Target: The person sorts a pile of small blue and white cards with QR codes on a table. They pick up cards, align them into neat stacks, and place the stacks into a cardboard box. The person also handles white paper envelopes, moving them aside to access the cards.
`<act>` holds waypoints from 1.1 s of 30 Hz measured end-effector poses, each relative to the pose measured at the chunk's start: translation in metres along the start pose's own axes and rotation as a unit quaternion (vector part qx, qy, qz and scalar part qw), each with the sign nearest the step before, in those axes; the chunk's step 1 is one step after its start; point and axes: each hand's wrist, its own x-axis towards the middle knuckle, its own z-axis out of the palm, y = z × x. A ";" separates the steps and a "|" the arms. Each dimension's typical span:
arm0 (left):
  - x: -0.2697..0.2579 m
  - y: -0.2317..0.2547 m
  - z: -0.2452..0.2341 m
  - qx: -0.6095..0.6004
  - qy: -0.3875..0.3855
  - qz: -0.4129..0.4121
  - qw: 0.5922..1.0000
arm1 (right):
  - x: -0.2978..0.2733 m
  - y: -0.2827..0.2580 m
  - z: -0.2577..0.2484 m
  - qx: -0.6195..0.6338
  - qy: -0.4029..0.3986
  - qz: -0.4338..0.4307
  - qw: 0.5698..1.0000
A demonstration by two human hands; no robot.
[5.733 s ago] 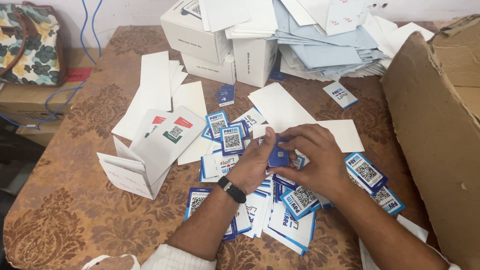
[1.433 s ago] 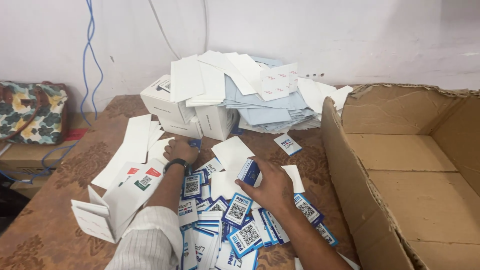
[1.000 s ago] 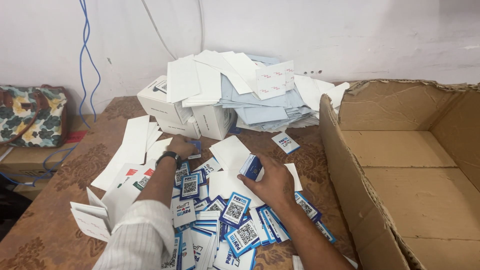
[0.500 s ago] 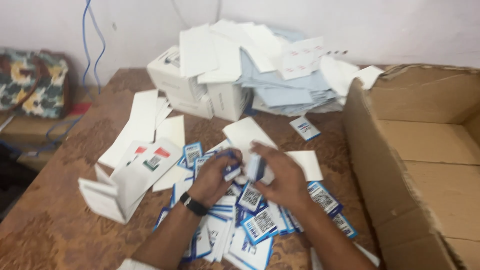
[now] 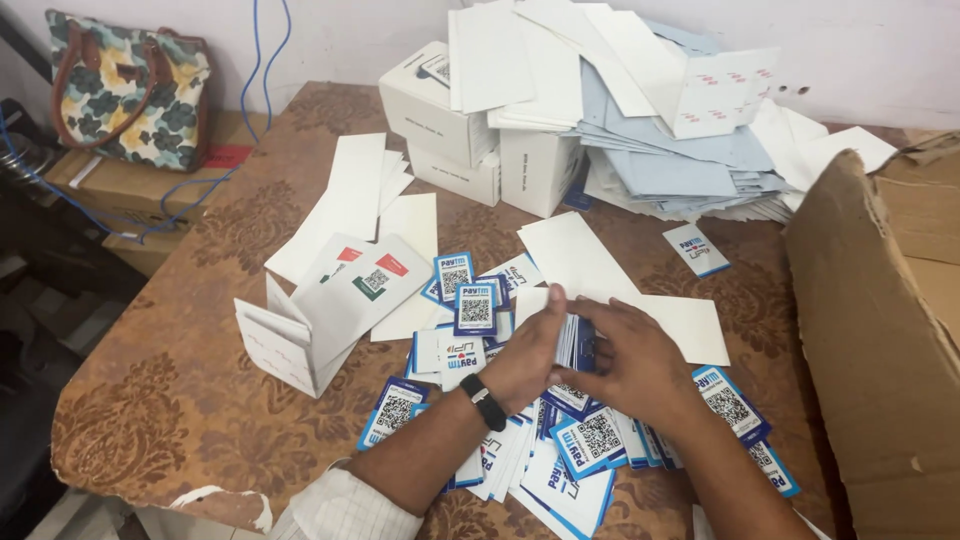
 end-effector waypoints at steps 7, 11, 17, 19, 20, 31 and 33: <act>0.007 -0.012 -0.008 -0.026 -0.017 0.054 0.998 | 0.000 -0.004 0.003 -0.091 0.124 -0.208 0.966; 0.004 -0.011 -0.007 -0.010 -0.017 0.034 0.999 | -0.003 -0.003 0.009 -0.082 0.138 -0.203 0.966; 0.009 -0.010 -0.007 -0.083 -0.055 -0.029 0.995 | 0.000 -0.001 0.008 -0.039 0.101 -0.137 0.985; 0.009 -0.006 -0.008 -0.115 -0.068 -0.042 0.990 | -0.002 0.000 0.007 -0.040 0.105 -0.140 0.984; 0.008 -0.003 -0.009 -0.131 -0.073 -0.047 0.988 | -0.002 0.001 0.007 -0.043 0.109 -0.144 0.983; 0.007 -0.004 -0.016 -0.102 -0.143 -0.018 0.984 | -0.009 0.000 0.002 0.053 0.183 -0.126 0.974; 0.009 -0.008 -0.019 -0.061 -0.116 -0.024 0.991 | -0.006 0.000 0.002 0.003 0.146 -0.115 0.983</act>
